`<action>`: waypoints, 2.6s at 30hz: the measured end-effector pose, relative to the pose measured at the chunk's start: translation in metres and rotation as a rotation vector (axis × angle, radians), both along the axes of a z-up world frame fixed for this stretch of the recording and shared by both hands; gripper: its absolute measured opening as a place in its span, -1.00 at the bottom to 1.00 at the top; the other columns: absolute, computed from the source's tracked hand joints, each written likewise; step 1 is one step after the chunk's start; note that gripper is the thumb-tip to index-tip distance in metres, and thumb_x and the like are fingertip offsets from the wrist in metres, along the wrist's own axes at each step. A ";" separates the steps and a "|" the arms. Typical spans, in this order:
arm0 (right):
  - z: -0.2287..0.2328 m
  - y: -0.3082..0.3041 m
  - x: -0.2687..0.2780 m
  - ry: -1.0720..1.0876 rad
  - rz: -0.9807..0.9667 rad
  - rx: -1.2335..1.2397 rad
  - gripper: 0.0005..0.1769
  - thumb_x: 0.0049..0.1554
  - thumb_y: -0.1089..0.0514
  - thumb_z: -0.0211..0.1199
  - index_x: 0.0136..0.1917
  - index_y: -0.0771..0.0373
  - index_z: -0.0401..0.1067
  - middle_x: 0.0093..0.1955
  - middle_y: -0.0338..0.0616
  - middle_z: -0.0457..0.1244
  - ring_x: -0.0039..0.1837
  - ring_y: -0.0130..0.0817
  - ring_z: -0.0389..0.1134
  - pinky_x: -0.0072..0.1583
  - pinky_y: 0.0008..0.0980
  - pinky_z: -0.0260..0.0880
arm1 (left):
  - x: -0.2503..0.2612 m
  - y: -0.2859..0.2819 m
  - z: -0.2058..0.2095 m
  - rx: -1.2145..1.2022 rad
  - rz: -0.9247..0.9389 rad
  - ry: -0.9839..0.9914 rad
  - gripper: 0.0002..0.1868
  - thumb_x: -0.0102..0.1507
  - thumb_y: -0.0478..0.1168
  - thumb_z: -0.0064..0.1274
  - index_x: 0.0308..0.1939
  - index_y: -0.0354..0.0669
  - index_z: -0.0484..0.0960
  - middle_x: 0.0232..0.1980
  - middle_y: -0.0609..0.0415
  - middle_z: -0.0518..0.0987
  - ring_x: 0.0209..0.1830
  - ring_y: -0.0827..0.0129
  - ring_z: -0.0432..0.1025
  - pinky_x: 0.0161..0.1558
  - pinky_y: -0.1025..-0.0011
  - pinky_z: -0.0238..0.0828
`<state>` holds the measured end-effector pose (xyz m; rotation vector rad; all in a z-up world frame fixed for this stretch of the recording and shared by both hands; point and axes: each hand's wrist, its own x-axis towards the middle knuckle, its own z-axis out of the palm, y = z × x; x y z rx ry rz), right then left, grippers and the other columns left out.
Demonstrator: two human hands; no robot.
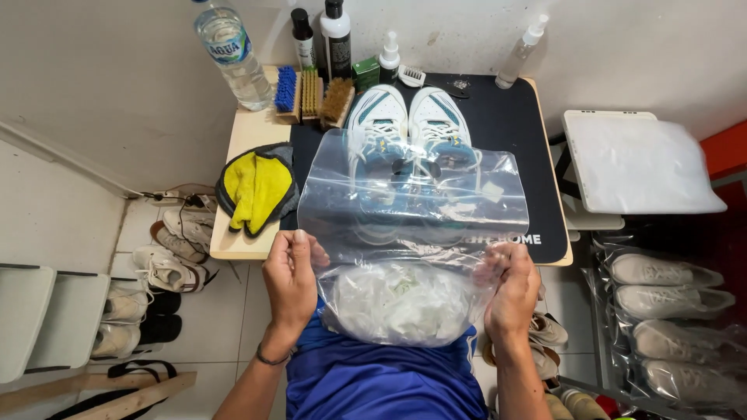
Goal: The person laces a white and teal sneaker, then sprays the interior of both shoes with a cleaning solution. They place white paper stuffing into the shoes to maintain their shape and finally place the pair into a clear plastic bag.
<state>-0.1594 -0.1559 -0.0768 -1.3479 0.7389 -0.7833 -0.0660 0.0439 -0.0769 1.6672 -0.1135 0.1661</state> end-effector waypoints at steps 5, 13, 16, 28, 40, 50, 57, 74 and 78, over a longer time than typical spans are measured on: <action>-0.007 0.002 -0.001 0.066 0.028 -0.053 -0.66 0.14 0.04 -0.10 -0.37 0.26 0.18 -0.60 -0.06 0.09 -0.52 -0.39 0.21 -0.43 -0.58 0.20 | -0.004 -0.005 0.002 0.073 -0.032 0.034 -0.63 0.23 -0.18 -0.37 -0.65 -0.21 0.31 -0.79 0.03 0.41 -0.80 0.40 0.35 -0.64 0.54 0.31; -0.012 0.007 -0.006 0.196 0.009 -0.074 -0.73 0.14 0.08 -0.12 -0.35 0.22 0.17 -0.63 -0.23 0.00 -0.65 -0.50 0.06 -0.64 -0.60 0.06 | -0.015 -0.001 0.000 0.106 -0.029 0.157 -0.63 0.23 -0.19 -0.38 -0.66 -0.24 0.27 -0.87 -0.03 0.36 -0.95 0.36 0.26 -0.82 0.53 0.20; -0.008 0.000 -0.007 0.185 0.063 -0.101 -0.73 0.17 0.11 -0.12 -0.33 0.24 0.19 -0.49 -0.28 0.03 -0.40 -0.57 0.04 -0.37 -0.62 0.09 | -0.009 0.003 0.002 0.105 -0.078 0.210 -0.64 0.22 -0.16 -0.37 -0.63 -0.25 0.27 -0.90 -0.06 0.34 -0.95 0.31 0.27 -0.82 0.55 0.18; 0.012 -0.043 0.028 0.018 0.122 -0.191 -0.64 0.10 -0.01 -0.09 -0.02 0.31 0.30 -0.28 -0.02 0.18 -0.25 -0.35 0.24 -0.20 -0.54 0.22 | 0.040 0.000 0.032 0.050 -0.223 0.050 -0.63 0.19 -0.07 -0.24 -0.24 -0.40 0.36 -0.38 -0.18 0.47 -0.40 0.23 0.43 -0.39 0.38 0.44; 0.031 -0.047 0.041 -0.135 0.162 -0.111 -0.83 0.07 0.19 0.08 -0.29 0.33 0.30 -0.48 -0.11 0.13 -0.41 -0.52 0.13 -0.28 -0.65 0.15 | 0.055 -0.011 0.043 -0.241 -0.240 0.135 -0.81 0.14 -0.21 -0.09 -0.40 -0.31 0.44 -0.46 -0.03 0.48 -0.44 0.45 0.39 -0.32 0.49 0.42; 0.033 -0.046 0.046 -0.223 0.114 -0.126 -0.83 0.09 0.22 0.05 -0.31 0.32 0.26 -0.48 -0.11 0.11 -0.40 -0.53 0.11 -0.24 -0.66 0.15 | 0.061 -0.008 0.032 -0.431 -0.287 0.210 -0.87 0.12 -0.26 -0.06 -0.44 -0.28 0.39 -0.47 -0.03 0.47 -0.41 0.41 0.42 -0.23 0.41 0.40; 0.032 -0.045 0.050 -0.316 0.085 -0.178 -0.83 0.07 0.25 0.05 -0.34 0.34 0.23 -0.47 -0.15 0.07 -0.39 -0.52 0.08 -0.22 -0.61 0.16 | 0.063 -0.009 0.029 -0.511 -0.306 0.181 -0.87 0.13 -0.33 -0.10 -0.50 -0.27 0.34 -0.48 -0.04 0.44 -0.41 0.40 0.42 -0.17 0.42 0.39; 0.031 -0.053 0.050 -0.295 0.158 -0.109 -0.84 0.01 0.24 0.08 -0.31 0.40 0.24 -0.50 -0.11 0.06 -0.41 -0.51 0.10 -0.27 -0.57 0.20 | 0.065 -0.017 0.043 -0.361 -0.381 0.092 -0.79 0.11 -0.26 -0.12 -0.42 -0.43 0.48 -0.50 -0.17 0.49 -0.40 0.36 0.42 -0.22 0.42 0.38; 0.041 -0.054 0.048 -0.198 0.255 -0.017 -0.90 -0.08 0.30 0.13 -0.33 0.40 0.28 -0.52 -0.15 0.08 -0.41 -0.56 0.08 -0.29 -0.61 0.17 | 0.062 -0.019 0.054 -0.301 -0.375 0.057 -0.86 0.10 -0.32 -0.09 -0.43 -0.40 0.48 -0.50 -0.08 0.50 -0.41 0.48 0.38 -0.24 0.48 0.36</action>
